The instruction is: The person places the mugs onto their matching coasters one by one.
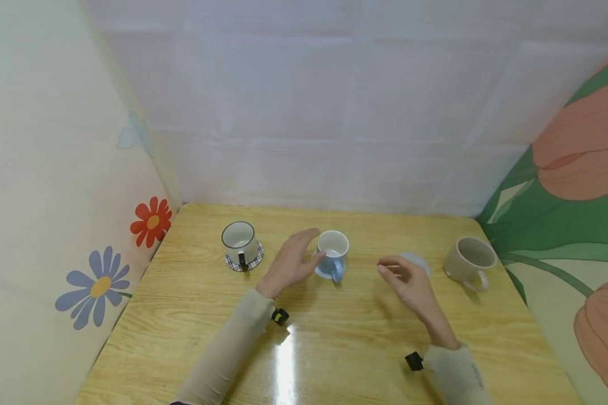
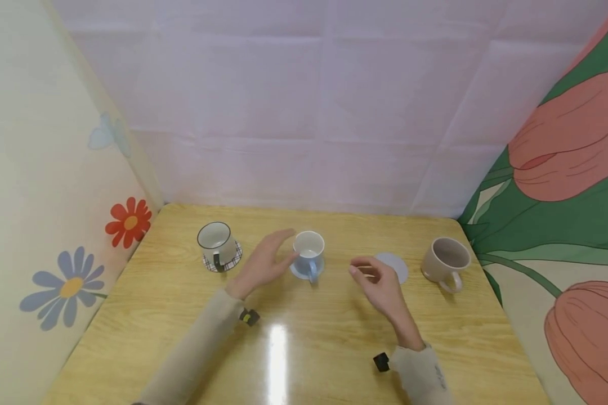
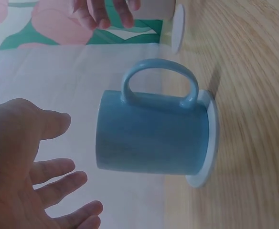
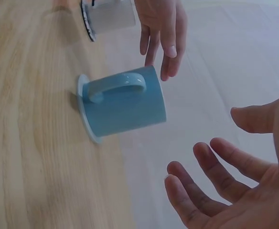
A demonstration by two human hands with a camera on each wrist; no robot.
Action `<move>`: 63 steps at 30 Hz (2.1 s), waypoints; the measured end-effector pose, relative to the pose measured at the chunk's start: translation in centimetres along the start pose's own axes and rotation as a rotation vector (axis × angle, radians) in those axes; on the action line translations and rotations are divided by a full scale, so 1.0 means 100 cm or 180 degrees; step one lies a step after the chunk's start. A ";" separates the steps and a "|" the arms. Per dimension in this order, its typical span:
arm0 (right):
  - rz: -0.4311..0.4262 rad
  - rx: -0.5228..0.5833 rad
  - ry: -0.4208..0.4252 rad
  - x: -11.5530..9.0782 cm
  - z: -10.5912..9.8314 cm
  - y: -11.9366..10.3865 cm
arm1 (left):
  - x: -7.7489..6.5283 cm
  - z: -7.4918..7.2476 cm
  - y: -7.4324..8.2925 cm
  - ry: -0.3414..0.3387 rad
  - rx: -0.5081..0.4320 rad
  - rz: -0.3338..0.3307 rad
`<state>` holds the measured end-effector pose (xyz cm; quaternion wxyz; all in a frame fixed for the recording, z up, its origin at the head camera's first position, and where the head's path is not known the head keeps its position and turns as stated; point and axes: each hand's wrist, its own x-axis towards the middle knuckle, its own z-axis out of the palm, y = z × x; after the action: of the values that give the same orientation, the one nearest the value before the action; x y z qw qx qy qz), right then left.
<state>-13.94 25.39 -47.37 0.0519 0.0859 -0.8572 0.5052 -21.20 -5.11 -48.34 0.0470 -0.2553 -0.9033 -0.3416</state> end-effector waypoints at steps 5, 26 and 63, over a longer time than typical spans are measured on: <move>-0.0070 0.0031 0.0069 -0.002 -0.008 -0.001 | 0.004 0.002 0.008 0.0073 0.0007 0.0103; -0.0032 -0.0322 0.0375 -0.009 -0.021 -0.003 | 0.010 0.008 0.028 0.0094 0.0056 0.0356; -0.0257 -0.0501 0.1379 -0.023 -0.072 0.014 | 0.038 0.034 0.062 -0.0073 0.0350 0.0571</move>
<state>-11.98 32.58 -45.52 0.2614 0.0053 -0.8586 0.4409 -21.09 2.64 -46.30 0.0810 -0.3361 -0.8946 -0.2830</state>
